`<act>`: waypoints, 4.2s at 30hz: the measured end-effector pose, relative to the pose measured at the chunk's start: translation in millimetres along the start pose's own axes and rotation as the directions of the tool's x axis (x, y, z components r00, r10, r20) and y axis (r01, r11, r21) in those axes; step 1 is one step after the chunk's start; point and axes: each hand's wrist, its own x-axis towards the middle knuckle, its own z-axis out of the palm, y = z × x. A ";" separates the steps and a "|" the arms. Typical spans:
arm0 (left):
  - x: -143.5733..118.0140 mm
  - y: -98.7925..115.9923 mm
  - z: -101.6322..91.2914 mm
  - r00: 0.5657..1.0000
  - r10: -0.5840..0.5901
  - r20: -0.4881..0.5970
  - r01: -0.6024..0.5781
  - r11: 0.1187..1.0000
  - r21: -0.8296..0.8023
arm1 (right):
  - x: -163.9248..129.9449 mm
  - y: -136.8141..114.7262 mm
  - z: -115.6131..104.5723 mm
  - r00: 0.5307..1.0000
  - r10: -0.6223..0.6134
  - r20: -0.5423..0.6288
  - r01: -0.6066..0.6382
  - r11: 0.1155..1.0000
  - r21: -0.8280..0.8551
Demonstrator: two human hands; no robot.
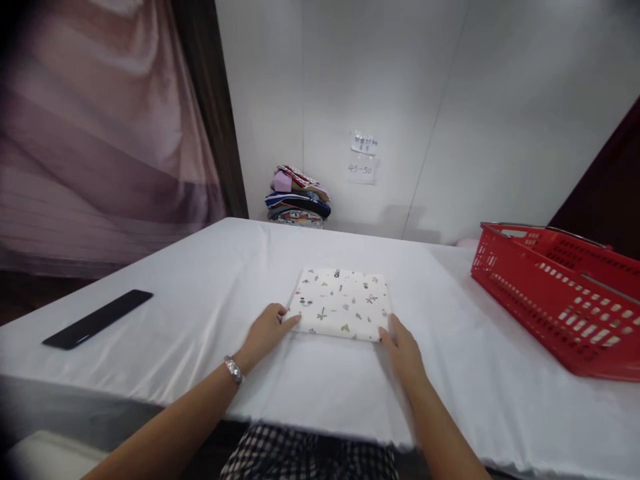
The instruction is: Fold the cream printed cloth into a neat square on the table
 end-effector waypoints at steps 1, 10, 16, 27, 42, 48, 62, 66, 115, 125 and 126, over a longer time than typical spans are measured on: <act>-0.4 -1.3 0.3 1.000 0.021 -0.006 -0.021 1.000 0.012 | 0.2 1.1 -0.8 1.000 -0.007 0.007 0.007 1.000 -0.006; 4.0 -8.9 6.1 0.998 0.061 -0.011 -0.061 0.998 0.016 | -0.8 0.7 -2.4 0.995 -0.096 0.023 0.097 0.992 -0.078; 4.6 -10.0 5.2 0.996 0.085 -0.006 -0.085 0.995 0.048 | -0.3 4.3 -1.0 0.988 -0.157 0.008 0.157 0.984 -0.088; 6.4 -2.0 12.6 0.877 0.479 -0.041 -0.452 0.851 0.268 | -4.1 -0.8 7.6 0.873 -0.487 -0.030 0.452 0.831 -0.324; 9.0 18.6 21.5 0.759 0.628 0.174 -0.645 0.687 0.334 | -8.1 -8.8 13.6 0.762 -0.645 0.054 0.599 0.671 -0.437; 16.2 11.0 29.1 0.727 0.631 0.271 -0.687 0.672 0.277 | -8.5 -9.3 14.8 0.746 -0.641 0.181 0.657 0.664 -0.357; 19.6 10.0 29.6 0.696 0.646 0.314 -0.717 0.650 0.252 | -7.4 -9.2 15.3 0.750 -0.635 0.186 0.654 0.669 -0.353; 19.2 9.3 28.7 0.699 0.645 0.309 -0.713 0.661 0.234 | -7.4 -10.9 13.7 0.746 -0.639 0.188 0.659 0.668 -0.346; 180.9 39.9 34.1 0.937 0.328 0.117 -0.348 0.876 0.334 | -7.6 -12.2 11.6 0.762 -0.620 0.184 0.644 0.698 -0.313; 196.4 27.1 44.7 0.983 0.163 0.084 -0.179 0.956 0.231 | -6.2 -12.9 11.2 0.751 -0.633 0.188 0.655 0.678 -0.335; 194.3 28.8 42.9 0.983 0.169 0.077 -0.183 0.956 0.229 | -6.6 -13.0 10.8 0.754 -0.630 0.187 0.652 0.682 -0.330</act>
